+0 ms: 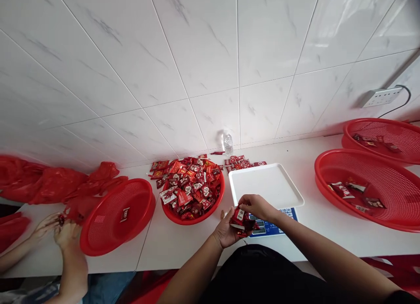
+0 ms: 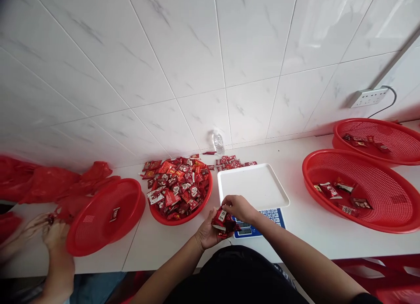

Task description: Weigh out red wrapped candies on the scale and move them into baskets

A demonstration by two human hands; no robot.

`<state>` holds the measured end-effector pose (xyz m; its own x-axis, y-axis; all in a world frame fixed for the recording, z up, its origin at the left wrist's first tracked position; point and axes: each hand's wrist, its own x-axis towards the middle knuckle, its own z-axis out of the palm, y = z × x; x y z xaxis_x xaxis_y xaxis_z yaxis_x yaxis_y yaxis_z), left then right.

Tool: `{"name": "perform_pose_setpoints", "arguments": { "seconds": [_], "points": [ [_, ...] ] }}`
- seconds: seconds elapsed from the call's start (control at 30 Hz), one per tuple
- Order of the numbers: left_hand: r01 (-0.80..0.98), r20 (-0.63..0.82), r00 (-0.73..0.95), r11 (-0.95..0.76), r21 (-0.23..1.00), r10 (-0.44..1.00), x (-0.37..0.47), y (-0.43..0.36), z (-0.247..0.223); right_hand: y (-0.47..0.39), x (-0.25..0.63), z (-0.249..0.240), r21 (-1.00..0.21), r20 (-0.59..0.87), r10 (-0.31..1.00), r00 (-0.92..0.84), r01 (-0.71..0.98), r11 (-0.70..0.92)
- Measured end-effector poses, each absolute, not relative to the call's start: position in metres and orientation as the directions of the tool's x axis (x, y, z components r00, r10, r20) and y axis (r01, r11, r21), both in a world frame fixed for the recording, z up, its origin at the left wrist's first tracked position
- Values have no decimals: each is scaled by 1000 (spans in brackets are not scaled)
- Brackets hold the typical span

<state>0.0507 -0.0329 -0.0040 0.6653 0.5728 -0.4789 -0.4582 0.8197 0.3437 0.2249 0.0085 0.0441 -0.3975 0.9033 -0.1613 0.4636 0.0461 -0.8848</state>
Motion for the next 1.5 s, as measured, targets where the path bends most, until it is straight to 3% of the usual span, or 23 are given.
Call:
{"name": "perform_pose_setpoints", "arguments": {
  "seconds": [0.2, 0.43, 0.6, 0.73, 0.87, 0.97, 1.07, 1.17, 1.23, 1.3, 1.37, 1.43, 1.5],
  "points": [
    [-521, -472, 658, 807, 277, 587, 34, -50, -9, -7, 205, 43, -930, -135, 882, -451, 365, 44],
    [-735, -434, 526, 647, 201, 732, 0, -60, 3, -15, 194, 40, -979, -206, 967, -149, 43, -202],
    [-887, -408, 128, 288, 361, 904, -93, -52, 30, -25, 215, 34, -953, -302, 948, -100, -3, -304],
    [-841, -350, -278, -51, 538, 895, -187, -33, 55, -44, 240, 11, -929, -369, 929, -22, 40, -368],
    [-648, -360, -665, -267, 713, 654, -266, -10, 72, -59, 262, -11, -901, -429, 901, 69, 41, -432],
    [-532, -372, -793, -250, 809, 483, -308, 6, 80, -62, 269, -16, -896, -439, 892, 105, 21, -444],
    [-460, -386, -839, -121, 880, 384, -319, 22, 83, -61, 270, -13, -906, -417, 901, 121, 19, -422],
    [-244, -264, -847, 104, 964, 462, -282, 33, 73, -61, 268, -10, -907, -414, 903, 115, 30, -419],
    [62, -93, -726, 200, 978, 681, -237, 33, 57, -61, 265, -8, -901, -427, 900, 88, 40, -431],
    [389, -102, -401, 270, 881, 911, -186, 29, 37, -62, 264, -7, -896, -439, 897, 50, 51, -441],
    [703, -224, -90, 222, 676, 970, -143, 22, 19, -62, 262, -5, -895, -441, 897, 10, 62, -441],
    [884, -362, -11, 178, 432, 932, -111, 19, 5, -61, 261, -1, -897, -439, 898, -20, 77, -436],
    [955, -441, -64, 183, 232, 895, -92, 22, -2, -59, 261, 3, -897, -437, 898, -43, 95, -432]
  ]
}}
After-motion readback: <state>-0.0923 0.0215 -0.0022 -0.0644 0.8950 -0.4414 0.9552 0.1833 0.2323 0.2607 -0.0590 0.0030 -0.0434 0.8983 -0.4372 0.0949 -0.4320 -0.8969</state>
